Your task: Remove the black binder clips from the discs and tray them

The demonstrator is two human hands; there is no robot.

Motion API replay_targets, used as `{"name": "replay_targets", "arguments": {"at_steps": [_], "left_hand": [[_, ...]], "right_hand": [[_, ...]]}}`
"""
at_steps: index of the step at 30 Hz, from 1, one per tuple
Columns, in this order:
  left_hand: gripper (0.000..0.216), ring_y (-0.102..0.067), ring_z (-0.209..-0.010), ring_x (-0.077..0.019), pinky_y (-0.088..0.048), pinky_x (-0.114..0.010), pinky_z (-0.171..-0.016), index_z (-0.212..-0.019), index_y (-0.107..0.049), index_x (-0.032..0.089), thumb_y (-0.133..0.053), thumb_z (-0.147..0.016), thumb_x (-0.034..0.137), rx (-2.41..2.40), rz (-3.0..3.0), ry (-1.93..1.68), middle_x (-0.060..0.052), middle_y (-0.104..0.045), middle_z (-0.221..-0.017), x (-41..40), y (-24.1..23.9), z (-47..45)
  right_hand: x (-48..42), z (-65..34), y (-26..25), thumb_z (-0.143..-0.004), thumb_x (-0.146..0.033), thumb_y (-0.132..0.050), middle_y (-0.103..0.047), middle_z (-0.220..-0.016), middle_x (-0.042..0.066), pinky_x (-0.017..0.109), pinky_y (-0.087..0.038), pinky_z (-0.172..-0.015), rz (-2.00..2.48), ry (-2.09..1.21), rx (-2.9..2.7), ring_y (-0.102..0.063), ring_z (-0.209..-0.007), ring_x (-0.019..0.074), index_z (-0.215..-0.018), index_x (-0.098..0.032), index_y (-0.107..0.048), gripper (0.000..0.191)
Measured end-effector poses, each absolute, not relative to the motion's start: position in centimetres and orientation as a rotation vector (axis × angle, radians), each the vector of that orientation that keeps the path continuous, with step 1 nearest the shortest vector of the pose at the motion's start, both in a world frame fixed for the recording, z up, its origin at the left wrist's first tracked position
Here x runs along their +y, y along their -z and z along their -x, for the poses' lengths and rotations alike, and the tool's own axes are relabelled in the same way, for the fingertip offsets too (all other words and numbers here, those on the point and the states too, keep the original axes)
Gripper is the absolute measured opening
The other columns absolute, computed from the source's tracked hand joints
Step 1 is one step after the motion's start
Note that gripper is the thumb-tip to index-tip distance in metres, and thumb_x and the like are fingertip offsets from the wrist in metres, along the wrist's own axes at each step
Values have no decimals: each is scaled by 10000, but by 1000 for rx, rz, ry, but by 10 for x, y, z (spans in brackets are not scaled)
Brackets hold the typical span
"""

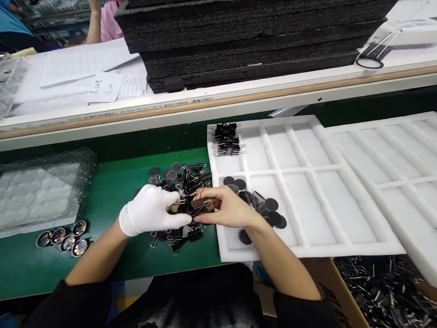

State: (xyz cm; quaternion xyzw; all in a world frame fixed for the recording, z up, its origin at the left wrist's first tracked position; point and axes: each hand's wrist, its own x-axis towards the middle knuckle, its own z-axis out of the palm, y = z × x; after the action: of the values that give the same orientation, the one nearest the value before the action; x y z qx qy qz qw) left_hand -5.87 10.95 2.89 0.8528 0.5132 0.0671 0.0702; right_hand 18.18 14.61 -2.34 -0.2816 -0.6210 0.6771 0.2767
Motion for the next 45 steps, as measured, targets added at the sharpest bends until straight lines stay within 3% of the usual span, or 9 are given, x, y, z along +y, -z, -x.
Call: {"name": "replay_targets", "arguments": {"at_steps": [5, 12, 20, 23, 25, 28, 38, 41, 45], "left_hand": [[520, -612, -494, -195, -253, -292, -509, -647, -539, 217, -572, -832, 702, 1604, -2511, -57, -13, -594, -514, 106, -33, 51], [426, -640, -555, -210, -313, -303, -528, -897, -659, 218, -525, -898, 623, 1647, -2315, 44, -5, -646, -597, 104, -34, 47], [417, -514, -486, -147, -298, -283, -515, -720, -533, 210, -531, -906, 583, 1608, -2200, -99, 25, -525, -525, 113, -24, 48], [419, -470, -488, -107, -333, -259, -513, -657, -453, 210, -497, -938, 518, 1647, -1956, -287, 41, -493, -534, 119, -28, 47], [403, -463, -481, -93, -350, -244, -497, -661, -475, 207, -495, -944, 492, 1598, -1779, -349, 50, -495, -537, 121, -30, 46], [334, -464, -419, -84, -369, -229, -451, -732, -555, 205, -502, -947, 455, 1502, -1536, -351, 68, -520, -507, 119, -32, 42], [321, -482, -364, -87, -393, -220, -410, -775, -567, 210, -520, -956, 471, 1415, -1372, -339, 77, -557, -478, 112, -22, 38], [347, -530, -434, -95, -444, -233, -476, -814, -589, 205, -507, -972, 504, 1421, -1452, -327, 54, -612, -554, 116, -20, 41], [506, -690, -715, -153, -533, -272, -628, -931, -630, 185, -427, -979, 646, 1200, -1285, -400, -67, -744, -877, 126, -25, 41]], "right_hand": [[147, -184, 23, -721, -354, -883, -754, -1051, 58, 280, -538, -586, 865, -1733, -1696, -673, -761, 164, -1036, -218, -787, 356], [146, -184, 20, -799, -329, -826, -755, -1083, 53, 373, -604, -843, 812, -1706, -1741, -707, -954, 222, -1009, -238, -783, 233], [151, -186, 17, -731, -301, -888, -730, -1202, 63, 321, -614, -773, 813, -1807, -1547, -701, -1013, 215, -957, -231, -769, 265], [155, -182, 21, -712, -325, -908, -749, -1079, 38, 318, -620, -784, 910, -1791, -1118, -708, -929, 175, -966, -235, -734, 320], [158, -179, 24, -708, -347, -917, -752, -943, 7, 330, -626, -812, 962, -1797, -847, -712, -851, 156, -952, -238, -699, 345], [159, -172, 27, -668, -331, -946, -749, -906, -11, 344, -628, -850, 990, -1845, -660, -718, -834, 155, -935, -241, -653, 406], [150, -158, 30, -603, -356, -965, -695, -809, -35, 312, -622, -764, 1020, -1753, -728, -684, -746, 147, -908, -240, -580, 505], [148, -156, 32, -635, -365, -951, -687, -797, -45, 304, -615, -752, 1019, -1745, -712, -679, -726, 138, -930, -244, -571, 496], [148, -162, 30, -705, -344, -920, -718, -878, -29, 348, -607, -870, 870, -1714, -824, -717, -838, 158, -963, -264, -574, 439]]}}
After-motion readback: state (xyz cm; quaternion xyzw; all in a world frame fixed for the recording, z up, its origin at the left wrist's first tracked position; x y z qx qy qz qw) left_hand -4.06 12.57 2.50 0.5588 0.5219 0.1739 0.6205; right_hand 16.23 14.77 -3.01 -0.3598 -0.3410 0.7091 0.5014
